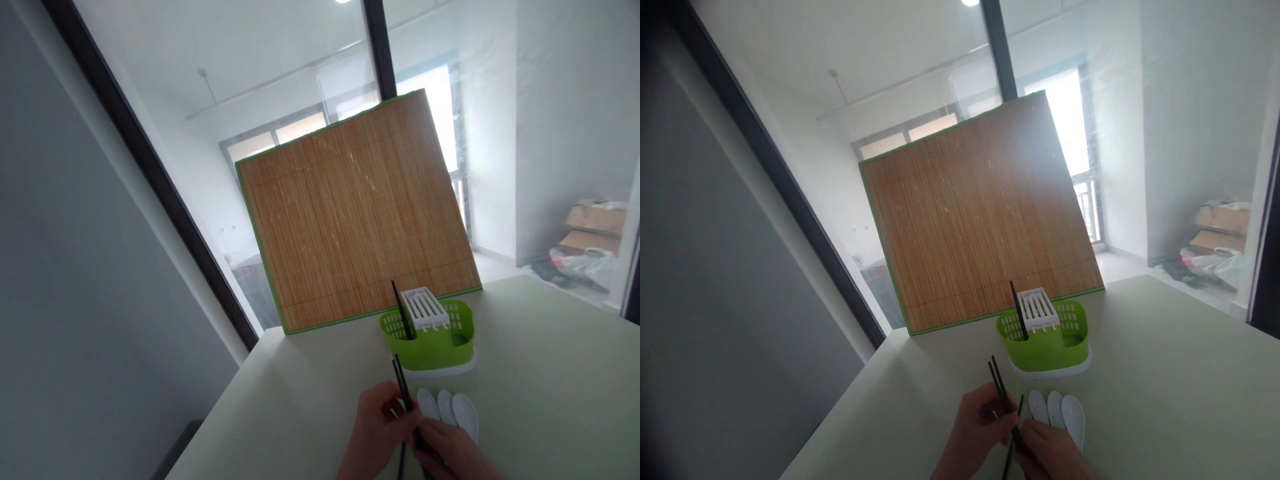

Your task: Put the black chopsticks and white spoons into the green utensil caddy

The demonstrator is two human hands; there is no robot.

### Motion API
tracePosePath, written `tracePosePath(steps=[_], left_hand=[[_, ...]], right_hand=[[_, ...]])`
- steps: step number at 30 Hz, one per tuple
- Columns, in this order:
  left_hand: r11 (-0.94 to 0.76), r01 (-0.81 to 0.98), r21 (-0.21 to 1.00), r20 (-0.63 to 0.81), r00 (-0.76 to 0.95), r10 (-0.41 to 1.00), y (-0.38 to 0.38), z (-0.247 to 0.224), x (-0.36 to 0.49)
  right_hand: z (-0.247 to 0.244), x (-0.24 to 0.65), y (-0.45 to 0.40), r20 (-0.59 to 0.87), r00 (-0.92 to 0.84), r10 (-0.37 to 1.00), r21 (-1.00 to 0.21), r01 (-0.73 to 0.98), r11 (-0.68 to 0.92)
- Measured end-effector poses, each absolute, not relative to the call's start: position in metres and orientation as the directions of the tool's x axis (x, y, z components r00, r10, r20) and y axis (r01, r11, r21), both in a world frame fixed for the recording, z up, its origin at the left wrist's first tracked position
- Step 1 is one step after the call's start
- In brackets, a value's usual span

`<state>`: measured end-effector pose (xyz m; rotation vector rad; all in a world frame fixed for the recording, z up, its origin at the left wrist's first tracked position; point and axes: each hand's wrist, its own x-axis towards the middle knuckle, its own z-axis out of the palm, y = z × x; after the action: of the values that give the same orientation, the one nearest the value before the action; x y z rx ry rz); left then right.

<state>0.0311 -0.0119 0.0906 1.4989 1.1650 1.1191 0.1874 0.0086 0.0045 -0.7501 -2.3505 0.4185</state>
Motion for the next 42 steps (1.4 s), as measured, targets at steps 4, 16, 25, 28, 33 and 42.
tracePosePath(steps=[4,16,25,28,33,42], left_hand=[[-0.136,0.062,0.989,0.127,0.133,0.983,-0.01,0.086,0.029],[-0.24,0.155,0.958,0.23,0.082,0.97,-0.019,0.093,0.022],[-0.299,0.387,0.872,0.283,0.099,0.954,-0.021,0.112,0.028],[-0.31,0.371,0.875,0.306,0.072,0.949,-0.017,0.124,0.025],[-0.432,0.326,0.841,0.478,-0.075,0.875,0.007,0.173,-0.001],[-0.601,0.331,0.727,0.677,-0.198,0.709,0.12,0.225,-0.007]], right_hand=[[0.002,0.184,0.008,0.392,-0.683,0.616,-0.397,0.478,0.783],[-0.01,0.182,0.012,0.415,-0.702,0.579,-0.324,0.481,0.815],[-0.011,0.183,0.011,0.436,-0.68,0.589,-0.323,0.493,0.808],[0.001,0.187,0.009,0.475,-0.658,0.584,-0.312,0.495,0.811],[0.021,0.204,0.011,0.663,-0.546,0.512,-0.25,0.482,0.839],[0.012,0.212,0.024,0.748,-0.483,0.455,-0.173,0.521,0.836]])
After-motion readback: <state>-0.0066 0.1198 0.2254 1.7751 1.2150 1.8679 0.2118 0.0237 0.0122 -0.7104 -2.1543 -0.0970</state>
